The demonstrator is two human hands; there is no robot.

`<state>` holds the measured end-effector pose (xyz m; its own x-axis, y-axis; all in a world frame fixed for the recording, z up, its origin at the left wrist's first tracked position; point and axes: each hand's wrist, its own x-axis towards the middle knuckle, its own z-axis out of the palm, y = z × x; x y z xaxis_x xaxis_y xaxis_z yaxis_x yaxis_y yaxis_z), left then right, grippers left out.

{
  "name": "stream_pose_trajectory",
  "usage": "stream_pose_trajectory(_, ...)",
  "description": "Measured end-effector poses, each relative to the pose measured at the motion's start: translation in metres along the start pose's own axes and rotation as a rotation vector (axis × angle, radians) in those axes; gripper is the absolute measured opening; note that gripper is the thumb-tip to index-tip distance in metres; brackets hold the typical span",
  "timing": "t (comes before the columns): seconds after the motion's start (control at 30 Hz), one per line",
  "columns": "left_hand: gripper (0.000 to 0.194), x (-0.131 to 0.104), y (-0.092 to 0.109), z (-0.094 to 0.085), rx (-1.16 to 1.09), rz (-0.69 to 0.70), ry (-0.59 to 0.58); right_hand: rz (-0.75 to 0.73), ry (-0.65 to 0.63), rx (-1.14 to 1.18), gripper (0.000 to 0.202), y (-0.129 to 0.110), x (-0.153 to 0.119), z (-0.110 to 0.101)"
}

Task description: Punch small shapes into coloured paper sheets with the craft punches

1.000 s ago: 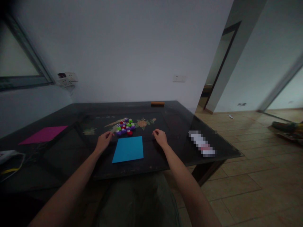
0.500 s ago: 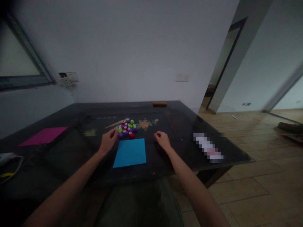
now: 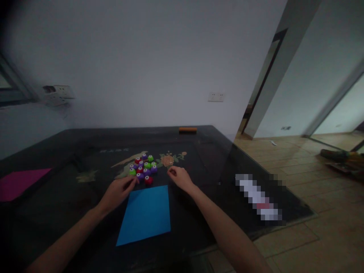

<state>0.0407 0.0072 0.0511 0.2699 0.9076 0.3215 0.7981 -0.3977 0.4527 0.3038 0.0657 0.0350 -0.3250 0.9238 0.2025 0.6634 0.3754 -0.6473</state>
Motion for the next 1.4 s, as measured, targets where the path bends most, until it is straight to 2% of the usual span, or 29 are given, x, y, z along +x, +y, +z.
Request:
stream_pose_trajectory(0.2,0.03,-0.004,0.007,-0.011,0.064,0.006,-0.024,-0.035,-0.121,-0.072,0.023,-0.006,-0.013,0.005)
stream_pose_trajectory(0.57,0.03,-0.003,0.005,-0.003,0.215,0.022,-0.237,-0.09,-0.274,-0.278,0.036,-0.018,-0.018,-0.007)
stream_pose_trajectory(0.67,0.032,-0.007,0.003,0.0,0.279,0.004,-0.233,-0.125,-0.316,-0.247,0.048,-0.02,-0.021,-0.011)
stream_pose_trajectory(0.77,0.036,-0.01,0.001,0.002,0.315,0.001,-0.253,-0.137,-0.367,-0.184,0.069,-0.018,-0.023,-0.013)
stream_pose_trajectory(0.9,0.045,-0.01,0.003,0.002,0.351,-0.03,-0.309,-0.119,-0.39,-0.223,0.086,-0.021,-0.025,-0.008)
stream_pose_trajectory(1.07,0.061,-0.008,0.003,0.003,0.375,-0.047,-0.428,-0.128,-0.366,-0.357,0.083,-0.027,-0.027,0.004)
stream_pose_trajectory(1.4,0.051,-0.005,0.01,0.004,0.421,-0.034,-0.444,-0.13,-0.337,-0.382,0.07,-0.026,-0.027,0.009)
